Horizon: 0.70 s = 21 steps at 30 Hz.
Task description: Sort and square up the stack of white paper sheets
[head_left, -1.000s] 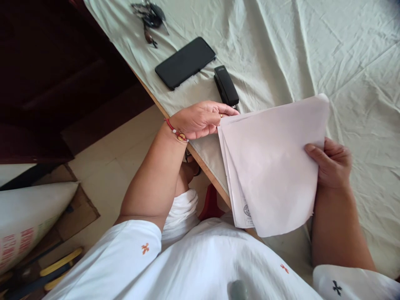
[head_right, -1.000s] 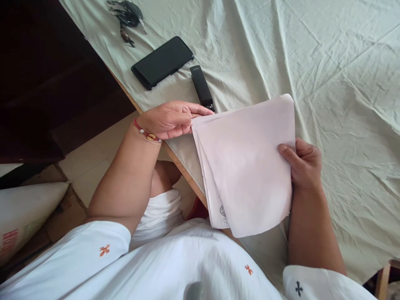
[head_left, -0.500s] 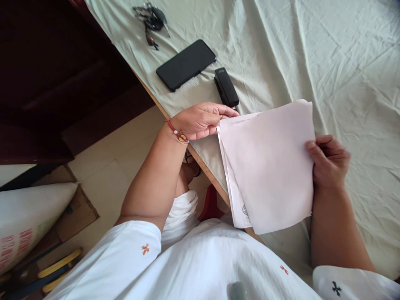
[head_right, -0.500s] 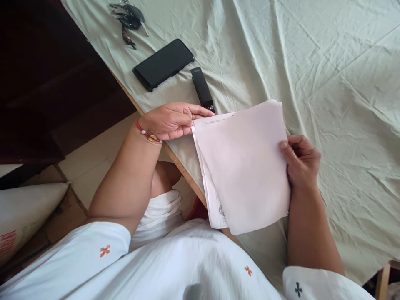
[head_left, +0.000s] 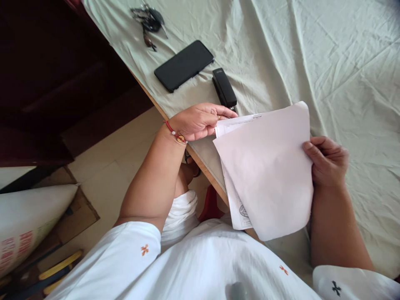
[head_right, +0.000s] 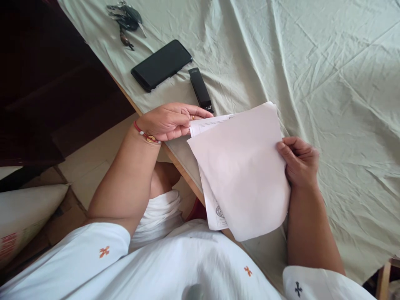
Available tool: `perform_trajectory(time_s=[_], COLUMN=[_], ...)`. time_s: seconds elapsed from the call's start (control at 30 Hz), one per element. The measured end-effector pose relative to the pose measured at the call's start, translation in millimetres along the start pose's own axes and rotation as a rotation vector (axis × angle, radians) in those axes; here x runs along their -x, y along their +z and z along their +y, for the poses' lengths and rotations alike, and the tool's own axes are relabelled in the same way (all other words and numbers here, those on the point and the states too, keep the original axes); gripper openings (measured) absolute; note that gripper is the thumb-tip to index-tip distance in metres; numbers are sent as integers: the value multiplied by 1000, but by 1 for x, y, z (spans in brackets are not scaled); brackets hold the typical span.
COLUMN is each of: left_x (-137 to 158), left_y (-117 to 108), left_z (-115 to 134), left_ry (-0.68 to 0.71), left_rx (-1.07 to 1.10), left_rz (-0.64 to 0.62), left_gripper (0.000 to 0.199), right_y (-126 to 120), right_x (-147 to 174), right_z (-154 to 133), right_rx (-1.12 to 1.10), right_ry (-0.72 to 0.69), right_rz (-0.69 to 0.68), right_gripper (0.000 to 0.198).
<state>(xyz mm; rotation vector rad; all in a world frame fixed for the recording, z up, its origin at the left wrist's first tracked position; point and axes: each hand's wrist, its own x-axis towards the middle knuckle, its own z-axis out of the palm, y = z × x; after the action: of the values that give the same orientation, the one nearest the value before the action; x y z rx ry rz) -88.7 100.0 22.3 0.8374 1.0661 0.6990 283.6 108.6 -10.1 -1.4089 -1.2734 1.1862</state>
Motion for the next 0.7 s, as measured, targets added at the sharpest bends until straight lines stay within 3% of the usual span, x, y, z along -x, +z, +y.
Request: perform_trajectory(time_s=[0.7], left_x=[-2], left_y=[2], left_z=[2], left_ry=[0], left_rx=[24], left_rz=[25], left_gripper=[39], right_y=[0], right_x=[1], right_z=[1], right_rx=[7], right_ry=[19], right_rz=[-24], right_gripper=[29])
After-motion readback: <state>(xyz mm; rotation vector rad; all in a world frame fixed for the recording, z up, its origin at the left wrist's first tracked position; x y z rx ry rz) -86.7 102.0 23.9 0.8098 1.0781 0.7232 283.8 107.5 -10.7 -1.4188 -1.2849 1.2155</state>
